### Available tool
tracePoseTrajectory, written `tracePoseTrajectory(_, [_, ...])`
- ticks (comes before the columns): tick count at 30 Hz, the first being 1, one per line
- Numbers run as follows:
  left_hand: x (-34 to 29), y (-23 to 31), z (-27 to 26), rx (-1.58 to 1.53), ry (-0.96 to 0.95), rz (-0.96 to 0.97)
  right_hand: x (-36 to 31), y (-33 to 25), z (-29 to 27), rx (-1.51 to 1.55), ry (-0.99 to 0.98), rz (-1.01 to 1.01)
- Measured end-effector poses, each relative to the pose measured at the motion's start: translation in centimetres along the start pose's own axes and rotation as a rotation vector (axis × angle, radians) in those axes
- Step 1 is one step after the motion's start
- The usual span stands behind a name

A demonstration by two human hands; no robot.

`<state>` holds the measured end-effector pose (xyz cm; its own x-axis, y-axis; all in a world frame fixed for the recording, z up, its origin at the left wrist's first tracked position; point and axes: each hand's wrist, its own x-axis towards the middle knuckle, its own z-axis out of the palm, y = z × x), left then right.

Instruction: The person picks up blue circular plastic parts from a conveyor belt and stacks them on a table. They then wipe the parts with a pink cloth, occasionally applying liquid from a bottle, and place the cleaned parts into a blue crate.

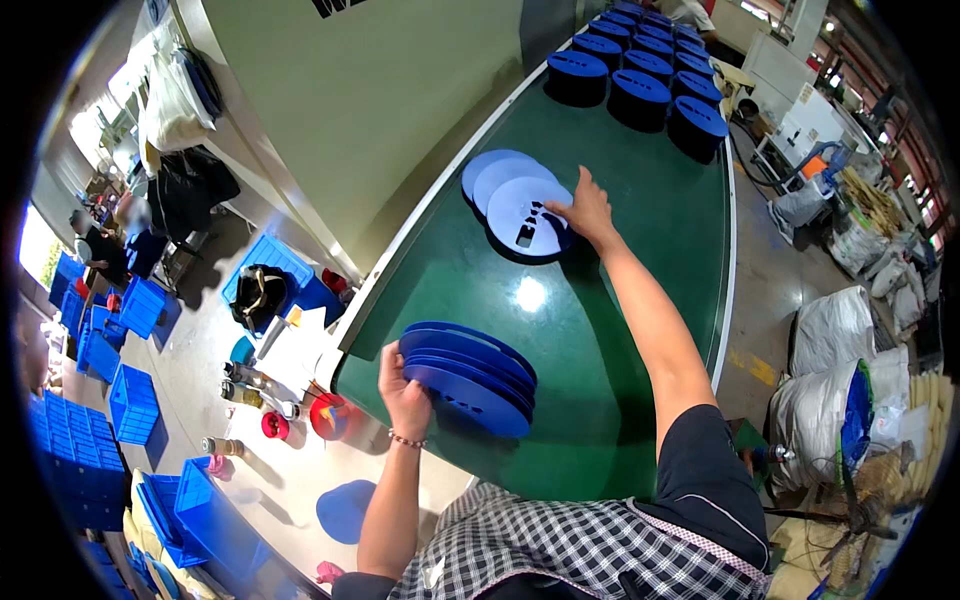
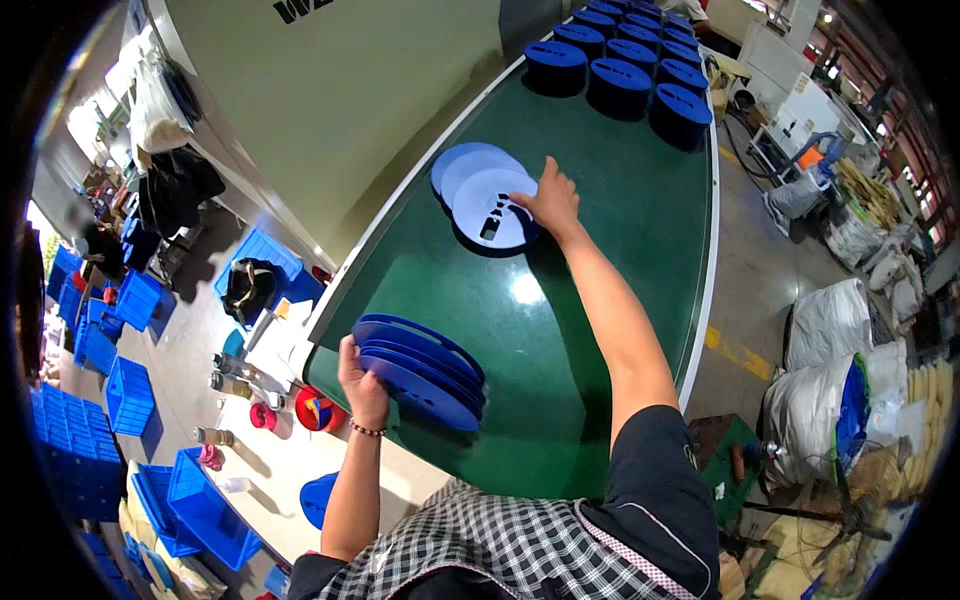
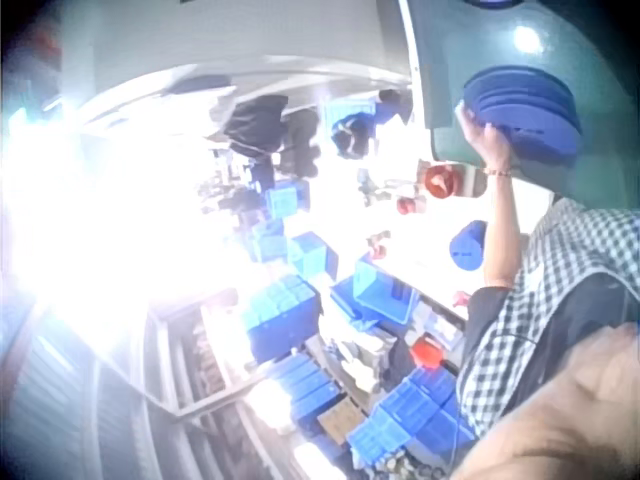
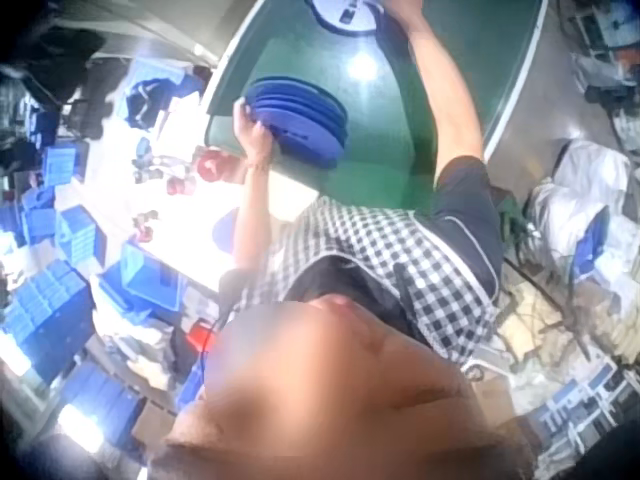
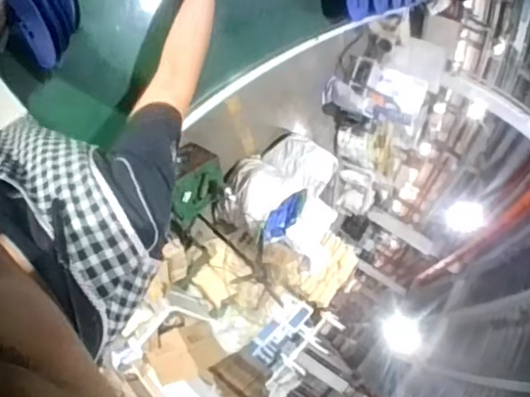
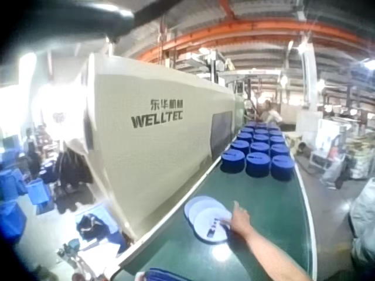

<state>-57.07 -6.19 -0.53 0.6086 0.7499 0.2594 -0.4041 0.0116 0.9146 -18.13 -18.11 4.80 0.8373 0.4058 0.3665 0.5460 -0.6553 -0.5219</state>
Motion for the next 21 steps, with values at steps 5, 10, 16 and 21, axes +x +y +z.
tracePoseTrajectory(5, [2.3, -2.5, 2.4, -0.341, -0.135, -0.024, -2.1, 1.7, 1.3, 0.421, -0.226, 0.191])
tracePoseTrajectory(10, [1.8, -4.3, 3.4, -0.402, 0.004, -0.179, -14.4, -2.7, -2.4, 0.726, -0.284, -0.018])
tracePoseTrajectory(16, [1.5, -2.7, 4.1, -0.303, 0.176, -0.315, -15.0, -5.3, -3.7, 0.924, -0.726, -0.2])
tracePoseTrajectory(21, [1.4, -0.4, 1.7, -0.159, 0.096, -0.262, 5.4, -3.4, 1.8, 0.158, -0.217, -0.349])
